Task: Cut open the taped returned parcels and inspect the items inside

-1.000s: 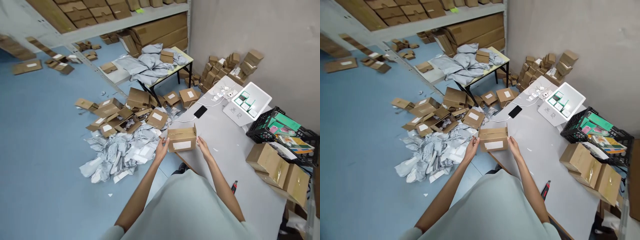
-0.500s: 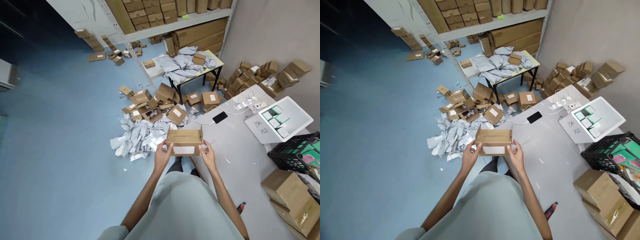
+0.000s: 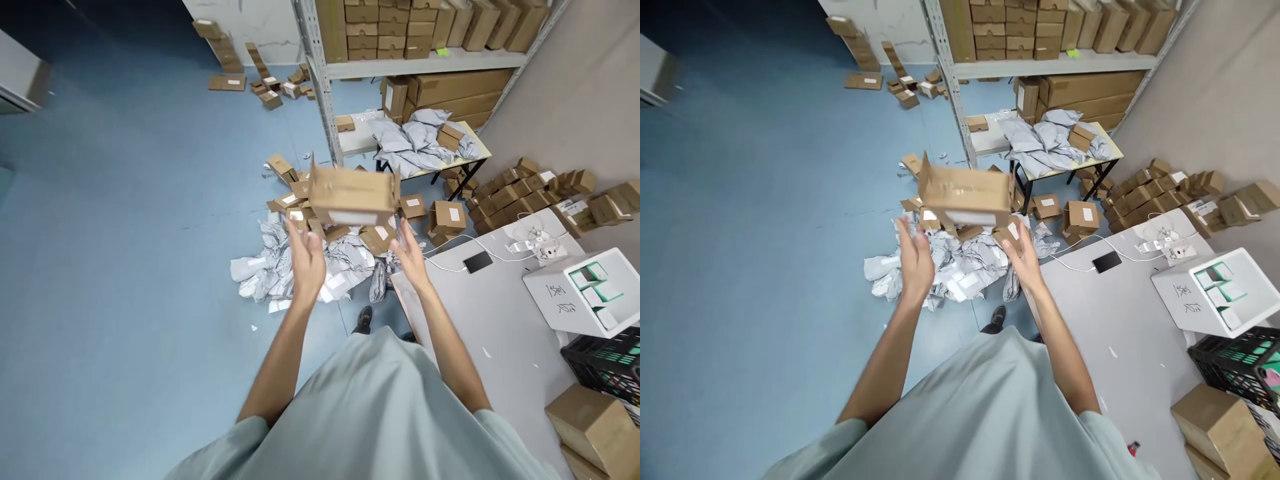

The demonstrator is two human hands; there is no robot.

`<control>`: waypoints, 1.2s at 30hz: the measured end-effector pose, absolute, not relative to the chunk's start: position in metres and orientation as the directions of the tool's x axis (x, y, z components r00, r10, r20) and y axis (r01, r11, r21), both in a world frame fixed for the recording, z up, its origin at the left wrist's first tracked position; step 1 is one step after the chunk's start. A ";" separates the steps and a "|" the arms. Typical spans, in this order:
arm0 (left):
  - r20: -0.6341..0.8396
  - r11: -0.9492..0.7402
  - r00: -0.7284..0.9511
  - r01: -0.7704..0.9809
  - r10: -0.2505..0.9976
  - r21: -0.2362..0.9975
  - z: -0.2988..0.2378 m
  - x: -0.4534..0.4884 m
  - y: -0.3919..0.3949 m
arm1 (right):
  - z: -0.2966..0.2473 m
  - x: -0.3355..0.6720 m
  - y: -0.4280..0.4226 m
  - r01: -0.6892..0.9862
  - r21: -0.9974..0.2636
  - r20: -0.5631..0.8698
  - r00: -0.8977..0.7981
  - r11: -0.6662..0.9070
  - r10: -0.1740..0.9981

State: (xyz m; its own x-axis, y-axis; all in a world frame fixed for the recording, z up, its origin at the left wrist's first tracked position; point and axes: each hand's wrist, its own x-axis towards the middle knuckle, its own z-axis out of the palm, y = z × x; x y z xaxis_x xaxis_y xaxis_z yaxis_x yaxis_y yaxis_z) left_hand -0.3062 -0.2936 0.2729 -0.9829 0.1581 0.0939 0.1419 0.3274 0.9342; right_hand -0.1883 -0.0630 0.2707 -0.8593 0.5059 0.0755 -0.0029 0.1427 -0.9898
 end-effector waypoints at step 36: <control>-0.157 0.128 0.116 0.230 0.981 0.965 0.147 -0.041 -0.066 | 0.176 0.291 -0.159 -0.030 -0.935 -0.335 0.405 -0.354 0.851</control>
